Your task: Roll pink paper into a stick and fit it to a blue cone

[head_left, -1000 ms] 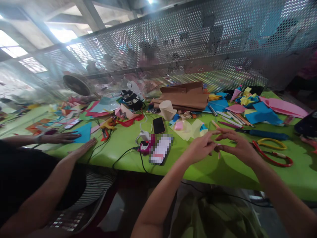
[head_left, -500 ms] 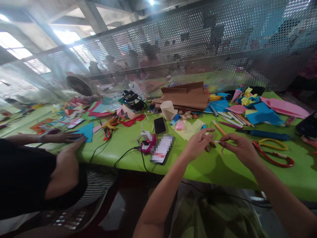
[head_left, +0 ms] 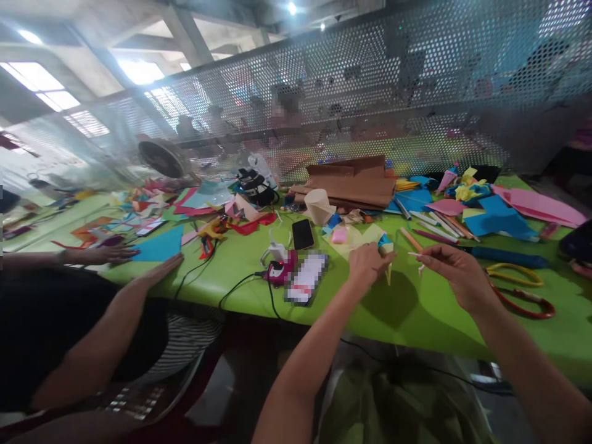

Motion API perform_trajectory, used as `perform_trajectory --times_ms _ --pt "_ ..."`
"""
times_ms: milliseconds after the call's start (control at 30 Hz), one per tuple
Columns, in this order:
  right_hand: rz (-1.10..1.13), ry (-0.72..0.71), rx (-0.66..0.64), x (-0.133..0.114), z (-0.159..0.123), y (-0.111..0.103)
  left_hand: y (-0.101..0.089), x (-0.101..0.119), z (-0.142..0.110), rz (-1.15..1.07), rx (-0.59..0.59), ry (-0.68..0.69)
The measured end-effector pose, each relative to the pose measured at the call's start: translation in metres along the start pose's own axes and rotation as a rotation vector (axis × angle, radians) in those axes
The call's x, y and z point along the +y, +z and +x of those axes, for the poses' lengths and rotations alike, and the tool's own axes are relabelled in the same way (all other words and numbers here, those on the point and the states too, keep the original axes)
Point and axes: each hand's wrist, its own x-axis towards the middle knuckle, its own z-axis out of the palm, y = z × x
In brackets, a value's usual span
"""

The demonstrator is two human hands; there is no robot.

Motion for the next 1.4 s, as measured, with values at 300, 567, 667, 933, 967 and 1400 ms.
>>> perform_trajectory --times_ms 300,567,667,933,967,1400 --pt "0.157 0.055 0.038 0.018 0.006 -0.008 0.013 0.006 -0.011 -0.263 0.149 0.044" --pt "0.250 0.088 0.094 0.011 0.009 -0.007 0.020 0.014 -0.008 -1.000 0.061 0.045" --pt "0.187 0.075 0.114 0.009 0.008 -0.006 0.020 0.020 -0.012 -1.109 -0.027 0.061" --pt "0.042 0.004 0.071 0.007 0.002 0.005 0.029 0.028 -0.024 -1.310 -0.024 0.150" --pt "0.006 -0.017 0.069 0.007 0.002 0.006 0.029 0.029 -0.025 -1.320 -0.041 0.151" --pt "-0.396 -0.322 0.210 -0.005 -0.005 0.025 0.022 0.028 -0.044 -1.365 -0.146 0.157"
